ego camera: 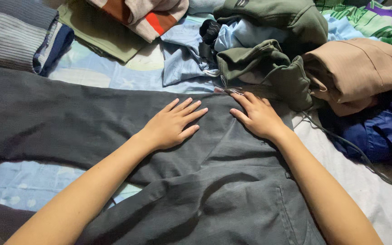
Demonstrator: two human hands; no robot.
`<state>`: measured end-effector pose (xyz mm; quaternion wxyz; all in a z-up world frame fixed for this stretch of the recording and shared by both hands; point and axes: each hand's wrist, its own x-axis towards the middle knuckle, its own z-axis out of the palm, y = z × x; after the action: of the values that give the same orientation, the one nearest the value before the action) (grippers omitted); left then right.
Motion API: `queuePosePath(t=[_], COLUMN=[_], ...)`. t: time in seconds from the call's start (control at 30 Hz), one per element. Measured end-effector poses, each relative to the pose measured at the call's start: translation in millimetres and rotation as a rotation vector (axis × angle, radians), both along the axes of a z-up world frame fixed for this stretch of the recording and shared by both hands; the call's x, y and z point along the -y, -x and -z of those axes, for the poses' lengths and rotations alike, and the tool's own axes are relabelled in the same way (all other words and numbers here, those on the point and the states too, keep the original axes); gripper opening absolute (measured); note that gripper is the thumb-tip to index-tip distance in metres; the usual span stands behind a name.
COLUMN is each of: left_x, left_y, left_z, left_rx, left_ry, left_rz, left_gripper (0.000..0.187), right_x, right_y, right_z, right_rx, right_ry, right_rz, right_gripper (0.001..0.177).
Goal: The person smooths out a pair of grey pants on a bed, aligns the legs, folds them in half lengthwise, and then folds them into a smaller rectangle.
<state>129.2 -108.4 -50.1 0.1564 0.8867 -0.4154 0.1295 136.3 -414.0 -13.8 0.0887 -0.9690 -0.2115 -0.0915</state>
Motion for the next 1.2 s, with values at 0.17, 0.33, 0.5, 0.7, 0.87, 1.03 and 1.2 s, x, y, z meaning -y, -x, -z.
queuePosePath(t=[0.17, 0.33, 0.5, 0.7, 0.87, 1.03, 1.2], left_x=[0, 0, 0, -6, -1, -1, -1], left_y=[0, 1, 4, 11, 15, 13, 12], left_z=[-2, -3, -8, -23, -28, -27, -27], left_rx=[-0.003, 0.005, -0.008, -0.038, -0.005, 0.014, -0.019], left_ry=[-0.006, 0.005, 0.040, 0.291, 0.339, 0.311, 0.309], left_rz=[-0.001, 0.002, 0.014, 0.050, 0.065, 0.062, 0.051], left_gripper=[0.057, 0.057, 0.055, 0.018, 0.023, 0.029, 0.024], right_x=[0, 0, -1, 1, 1, 2, 3], right_y=[1, 1, 0, 0, -2, -1, -2], right_z=[0, -1, -3, 0, 1, 1, 3], right_rx=[-0.001, 0.007, -0.048, 0.003, -0.035, -0.030, -0.004], right_ry=[0.001, -0.030, -0.007, -0.018, -0.014, -0.014, -0.035], right_rz=[0.000, -0.021, 0.027, -0.009, 0.015, 0.018, -0.010], right_gripper=[0.061, 0.060, 0.061, 0.060, 0.061, 0.060, 0.059])
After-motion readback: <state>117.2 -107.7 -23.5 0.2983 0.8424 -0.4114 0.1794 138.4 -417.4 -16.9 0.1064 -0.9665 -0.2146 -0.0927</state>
